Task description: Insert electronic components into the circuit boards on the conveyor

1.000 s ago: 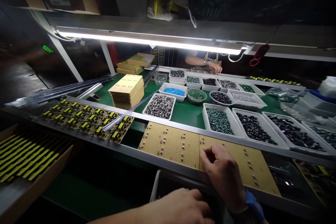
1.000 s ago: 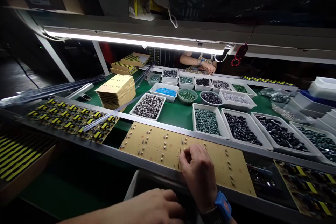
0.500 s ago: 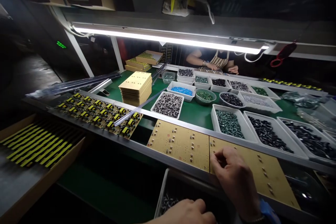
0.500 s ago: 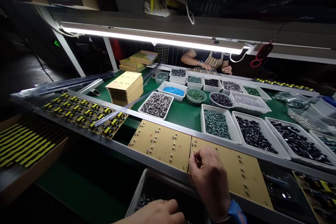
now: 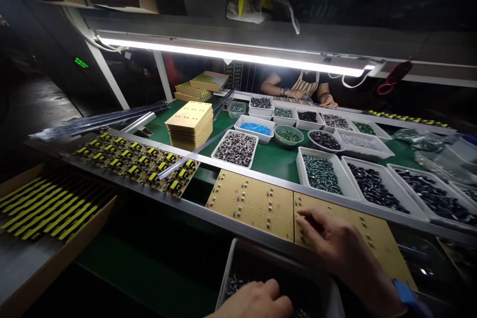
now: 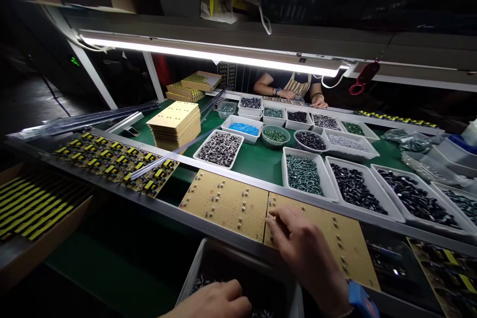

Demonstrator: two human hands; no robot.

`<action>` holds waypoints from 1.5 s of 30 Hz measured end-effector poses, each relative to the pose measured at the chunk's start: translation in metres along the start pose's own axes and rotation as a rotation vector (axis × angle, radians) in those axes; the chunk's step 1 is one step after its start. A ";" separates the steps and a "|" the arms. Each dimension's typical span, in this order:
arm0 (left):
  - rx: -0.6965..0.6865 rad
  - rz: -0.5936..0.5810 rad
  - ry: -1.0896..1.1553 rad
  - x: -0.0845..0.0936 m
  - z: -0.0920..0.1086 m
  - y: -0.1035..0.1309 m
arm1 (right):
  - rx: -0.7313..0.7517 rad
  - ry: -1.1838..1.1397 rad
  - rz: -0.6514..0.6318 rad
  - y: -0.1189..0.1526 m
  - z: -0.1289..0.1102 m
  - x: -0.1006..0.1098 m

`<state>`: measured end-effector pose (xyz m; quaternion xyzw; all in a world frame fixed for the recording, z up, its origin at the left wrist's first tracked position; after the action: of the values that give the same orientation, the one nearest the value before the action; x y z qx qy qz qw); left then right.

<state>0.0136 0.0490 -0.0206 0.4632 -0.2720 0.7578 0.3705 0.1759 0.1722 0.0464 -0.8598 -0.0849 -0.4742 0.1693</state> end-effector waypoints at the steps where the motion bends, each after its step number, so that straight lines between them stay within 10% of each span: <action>1: 0.012 -0.062 -0.002 0.003 0.001 0.000 | 0.025 -0.022 -0.036 -0.002 0.001 0.004; 8: -0.067 -0.141 -0.147 0.015 0.008 0.000 | 0.155 0.049 -0.117 -0.008 0.003 0.007; 17: -0.137 0.282 -0.328 0.011 0.002 0.018 | 0.217 0.150 -0.039 0.001 0.003 0.003; 25: 0.007 0.723 0.102 0.056 0.000 0.028 | 0.236 0.096 0.111 0.029 0.004 0.001; 41: 0.361 0.682 -0.104 0.099 -0.068 -0.010 | 0.194 0.064 0.198 0.057 -0.012 -0.006; 45: 0.379 0.654 -0.105 0.102 -0.066 -0.012 | 0.282 0.029 -0.014 0.095 -0.024 -0.033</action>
<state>-0.0402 0.1373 0.0440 0.4504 -0.2792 0.8480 0.0026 0.1679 0.0757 0.0101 -0.8198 -0.1543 -0.4713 0.2863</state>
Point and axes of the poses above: each hand's wrist, its own y-axis away from the middle knuckle, its own x-axis out of the back of the hand, z = x × y, the point moved 2 cm from there along -y, towards the middle knuckle, and after that the axes turned 15 degrees about -x, right-handed, at the moved point
